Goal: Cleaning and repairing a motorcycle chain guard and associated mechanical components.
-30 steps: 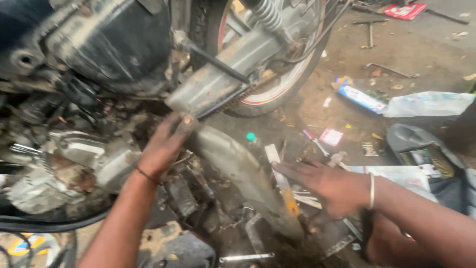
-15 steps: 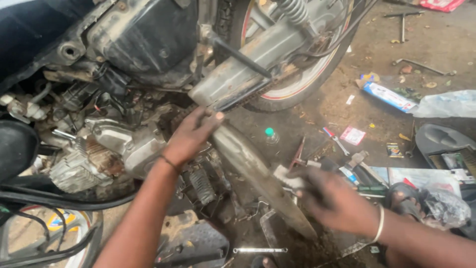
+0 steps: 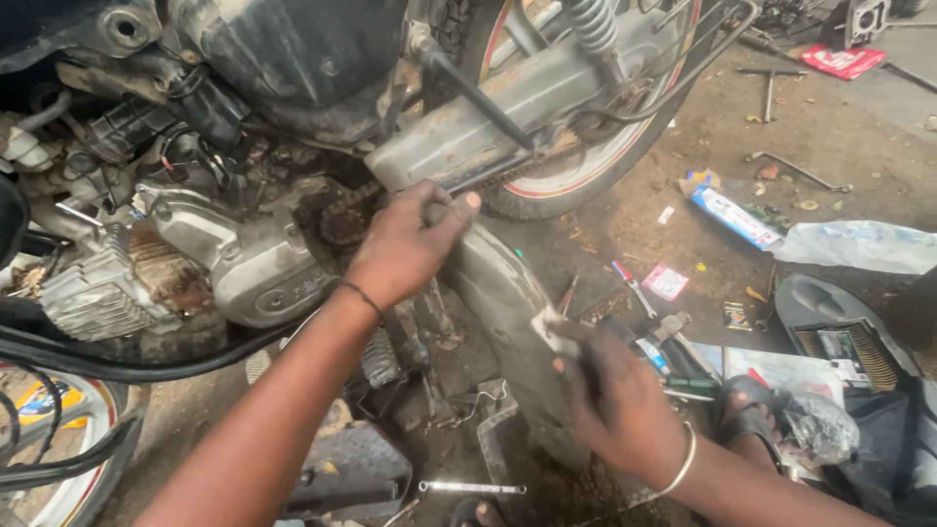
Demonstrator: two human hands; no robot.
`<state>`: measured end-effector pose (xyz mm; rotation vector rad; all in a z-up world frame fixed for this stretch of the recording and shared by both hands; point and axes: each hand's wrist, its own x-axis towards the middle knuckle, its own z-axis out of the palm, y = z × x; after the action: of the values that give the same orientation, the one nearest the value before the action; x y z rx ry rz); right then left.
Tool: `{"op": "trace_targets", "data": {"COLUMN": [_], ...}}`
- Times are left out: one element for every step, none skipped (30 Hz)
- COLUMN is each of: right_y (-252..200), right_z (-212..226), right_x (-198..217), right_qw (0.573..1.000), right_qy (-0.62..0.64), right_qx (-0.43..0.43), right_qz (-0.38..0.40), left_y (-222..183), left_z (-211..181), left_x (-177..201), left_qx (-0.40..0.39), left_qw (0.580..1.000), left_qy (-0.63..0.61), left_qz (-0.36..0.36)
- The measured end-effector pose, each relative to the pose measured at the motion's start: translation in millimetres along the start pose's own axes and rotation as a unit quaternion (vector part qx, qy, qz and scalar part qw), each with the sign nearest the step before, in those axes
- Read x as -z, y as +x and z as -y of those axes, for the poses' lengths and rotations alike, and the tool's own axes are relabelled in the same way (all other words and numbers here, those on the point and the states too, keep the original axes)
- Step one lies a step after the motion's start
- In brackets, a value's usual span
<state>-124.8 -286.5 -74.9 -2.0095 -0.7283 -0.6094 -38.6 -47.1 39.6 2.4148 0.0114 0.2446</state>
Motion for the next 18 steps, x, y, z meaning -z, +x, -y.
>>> {"op": "trace_targets", "data": {"right_y": [5.2,9.8,14.1,8.6,3.1,-0.6,-4.3,-8.2,-12.1,-10.3,-8.3,-7.0,-5.0,-2.4,0.3,1.9,3.5,4.5], "right_z": [5.3,10.9,16.8,13.7,10.8,7.7,2.6,-2.5,-8.0,-7.5,-7.3,-7.1,-7.5,-8.7,-10.2,-9.9,-9.9,-9.5], "right_x": [4.3,8.5,12.8,12.0,11.6,10.9,8.8,5.8,2.6,2.5,2.3,2.6,2.3,3.3,4.4,5.0,5.4,4.9], "right_qw": [1.000,1.000,0.998,0.998,0.996,0.994,0.994,0.994,0.995,0.995,0.995,0.994,0.994,0.994,0.995,0.995,0.994,0.994], "right_qy": [-0.002,-0.001,0.000,-0.001,0.007,0.015,0.013,0.013,0.014,0.016,0.006,-0.004,-0.003,-0.006,-0.010,-0.011,-0.003,0.005], "right_qx": [0.000,-0.029,-0.058,-0.058,-0.081,-0.102,-0.101,-0.095,-0.090,-0.089,-0.093,-0.097,-0.098,-0.097,-0.095,-0.096,-0.101,-0.107], "right_qz": [0.000,0.000,-0.001,0.000,0.023,0.043,0.041,0.046,0.050,0.050,0.048,0.047,0.047,0.043,0.039,0.038,0.034,0.031], "left_y": [0.2,-0.6,-1.6,-1.9,-2.3,-1.1,-0.4,0.0,0.6,1.9,3.5,4.9,3.3,3.1,3.1,4.2,5.3,5.6], "left_z": [-1.0,-1.8,-2.7,-3.3,-4.2,-6.1,-4.1,-1.4,1.5,7.6,13.9,20.1,19.5,17.8,15.9,16.8,18.0,20.3], "left_x": [-1.8,-3.7,-5.5,-4.1,-2.5,0.3,2.0,4.0,5.7,5.4,5.0,3.7,4.9,5.0,5.0,4.9,4.7,4.6], "left_qx": [-0.001,-0.018,-0.035,-0.035,-0.007,0.018,0.015,0.034,0.053,0.054,0.030,0.006,0.006,0.014,0.021,0.020,0.016,0.014], "left_qw": [1.000,1.000,0.999,0.999,1.000,1.000,1.000,0.999,0.998,0.998,0.999,1.000,1.000,1.000,0.999,0.999,0.999,0.999], "left_qy": [-0.002,0.004,0.009,0.007,0.000,-0.006,-0.006,0.002,0.009,0.011,0.001,-0.009,-0.008,-0.001,0.006,0.006,0.008,0.012], "left_qz": [0.000,-0.013,-0.025,-0.025,-0.008,0.008,0.007,-0.001,-0.010,-0.010,-0.019,-0.027,-0.026,-0.026,-0.026,-0.025,-0.028,-0.030]}}
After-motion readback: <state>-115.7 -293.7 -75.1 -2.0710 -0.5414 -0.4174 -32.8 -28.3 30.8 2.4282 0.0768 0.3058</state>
